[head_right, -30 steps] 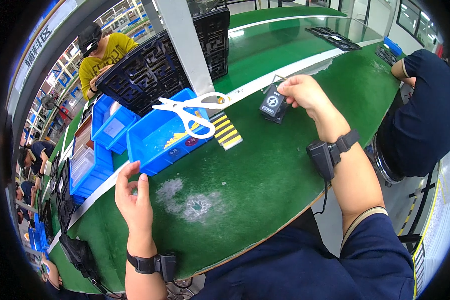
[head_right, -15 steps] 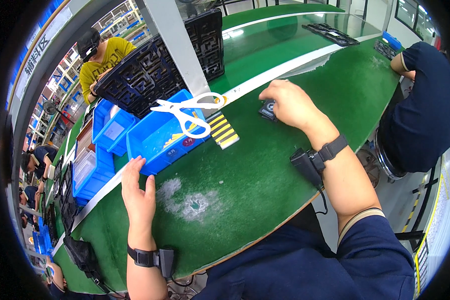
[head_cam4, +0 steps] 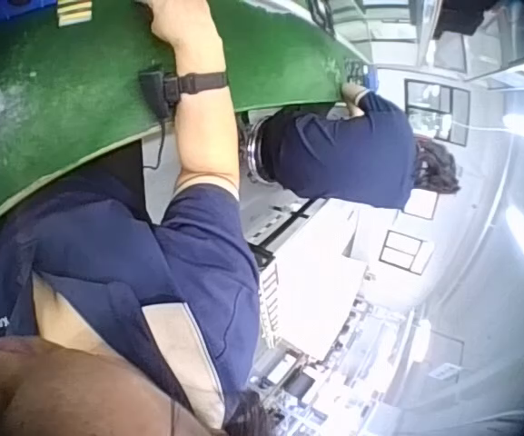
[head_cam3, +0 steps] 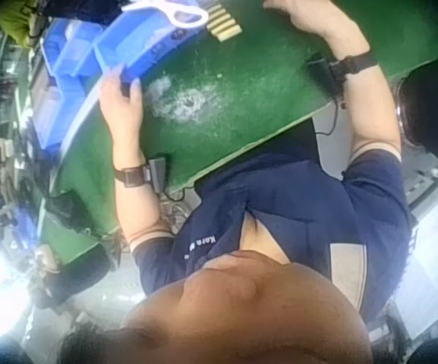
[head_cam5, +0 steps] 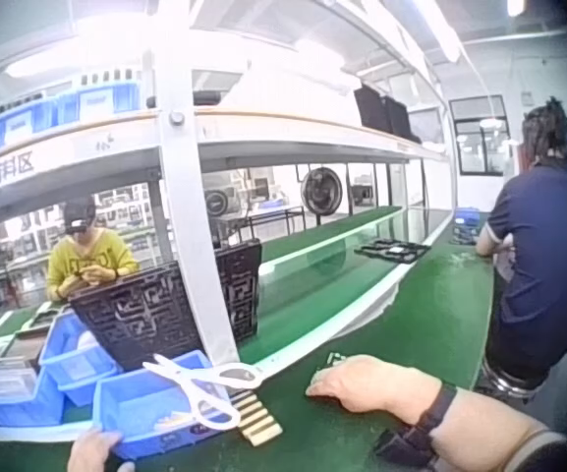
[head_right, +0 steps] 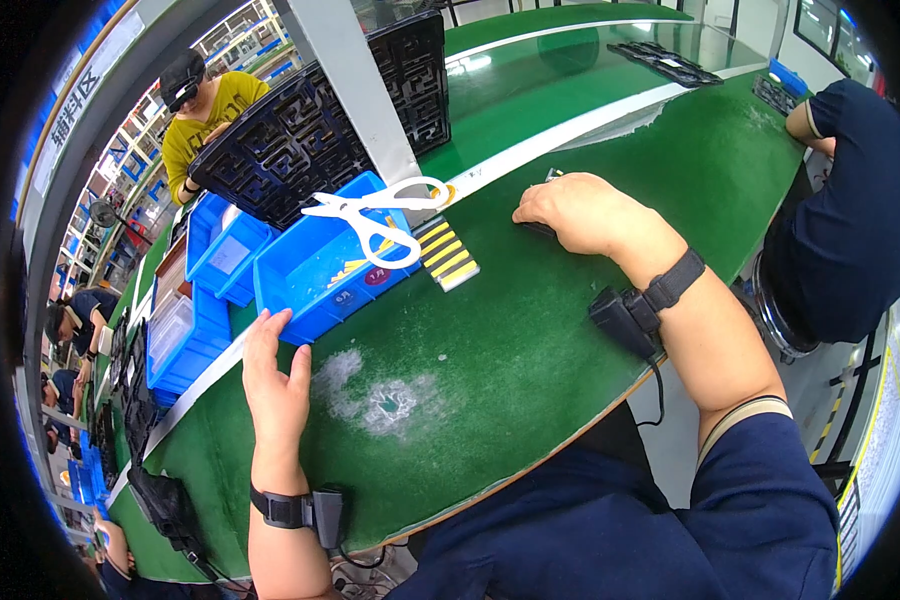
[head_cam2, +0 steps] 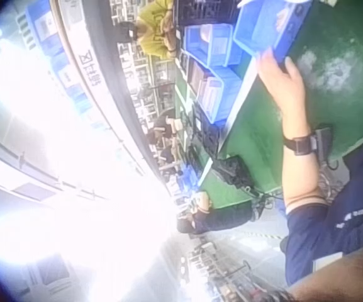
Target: Trimming labels or tape from electronic components using scissors on an assembly line.
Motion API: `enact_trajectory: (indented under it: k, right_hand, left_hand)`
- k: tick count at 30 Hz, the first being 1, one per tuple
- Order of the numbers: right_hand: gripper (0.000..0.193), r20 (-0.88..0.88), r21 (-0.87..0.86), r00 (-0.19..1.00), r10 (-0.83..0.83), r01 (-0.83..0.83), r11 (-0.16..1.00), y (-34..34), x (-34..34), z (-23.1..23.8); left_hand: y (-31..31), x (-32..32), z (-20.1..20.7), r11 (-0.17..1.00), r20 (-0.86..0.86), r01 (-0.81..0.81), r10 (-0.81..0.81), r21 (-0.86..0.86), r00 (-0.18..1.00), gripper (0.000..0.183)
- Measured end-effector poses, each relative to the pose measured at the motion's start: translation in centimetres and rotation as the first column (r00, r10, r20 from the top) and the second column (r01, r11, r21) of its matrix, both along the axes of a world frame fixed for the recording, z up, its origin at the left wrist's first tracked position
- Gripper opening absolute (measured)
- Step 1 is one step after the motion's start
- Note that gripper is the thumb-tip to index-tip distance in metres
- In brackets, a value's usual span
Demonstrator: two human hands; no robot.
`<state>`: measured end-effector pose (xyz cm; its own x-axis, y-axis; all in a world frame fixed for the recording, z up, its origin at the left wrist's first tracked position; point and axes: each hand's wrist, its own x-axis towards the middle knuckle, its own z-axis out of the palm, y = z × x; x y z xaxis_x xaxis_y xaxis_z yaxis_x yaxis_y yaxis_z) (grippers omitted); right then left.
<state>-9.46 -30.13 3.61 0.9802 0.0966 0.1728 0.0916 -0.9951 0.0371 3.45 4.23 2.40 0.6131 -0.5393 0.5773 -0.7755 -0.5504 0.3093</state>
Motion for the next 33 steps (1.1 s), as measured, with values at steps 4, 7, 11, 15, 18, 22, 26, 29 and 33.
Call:
enact_trajectory:
  k: [4, 7, 11, 15, 18, 22, 26, 29, 33]
  right_hand:
    - [0.038, 0.012, 0.002, 0.999, 0.052, -0.052, 0.999, -0.5, -0.4, -0.1]
    - [0.036, 0.062, 0.052, 0.995, 0.079, -0.082, 0.995, -0.2, -0.3, 0.0]
    - [0.04, 0.086, 0.041, 0.992, 0.088, -0.092, 0.995, -0.2, -0.7, -0.2]
    - [0.045, 0.113, 0.103, 0.993, 0.041, -0.053, 0.993, 0.5, -1.3, -0.2]
    - [0.047, 0.14, 0.122, 0.99, 0.028, -0.046, 0.991, 1.2, -1.6, 0.1]
    - [0.043, 0.247, 0.098, 0.969, 0.002, -0.027, 0.995, 1.6, -1.3, 0.4]
    - [0.035, 0.378, 0.142, 0.925, -0.041, -0.014, 0.99, 2.1, -0.5, 0.2]
    - [0.028, 0.42, 0.18, 0.907, -0.021, -0.061, 0.982, 2.4, -0.2, 0.4]
    - [0.019, 0.472, 0.234, 0.881, 0.041, -0.17, 0.957, 4.9, 1.3, 1.8]
  left_hand:
    - [-0.1, 0.4, -0.5, 1.0, -0.008, -0.003, 0.003, 0.014, 1.0, 0.04]
    - [0.3, 0.4, -0.1, 1.0, 0.004, -0.015, 0.015, 0.013, 1.0, 0.039]
    - [-0.1, 0.8, -0.5, 1.0, -0.001, -0.005, 0.005, -0.023, 1.0, 0.034]
    - [-0.5, 1.2, -0.9, 0.997, 0.019, -0.012, 0.013, -0.076, 1.0, 0.026]
    - [-0.5, 1.5, -1.1, 0.995, 0.019, -0.013, 0.015, -0.102, 1.0, 0.022]
    - [-0.4, 1.8, -1.4, 0.991, 0.023, -0.009, 0.012, -0.132, 1.0, 0.018]
    - [-0.4, 2.0, -1.4, 0.99, 0.019, -0.02, 0.023, -0.141, 1.0, 0.017]
    - [-0.3, 2.0, -1.1, 0.987, 0.02, 0.007, -0.004, -0.159, 1.0, 0.017]
    - [-0.4, 2.2, -1.3, 0.987, 0.022, 0.017, -0.014, -0.16, 1.0, 0.018]
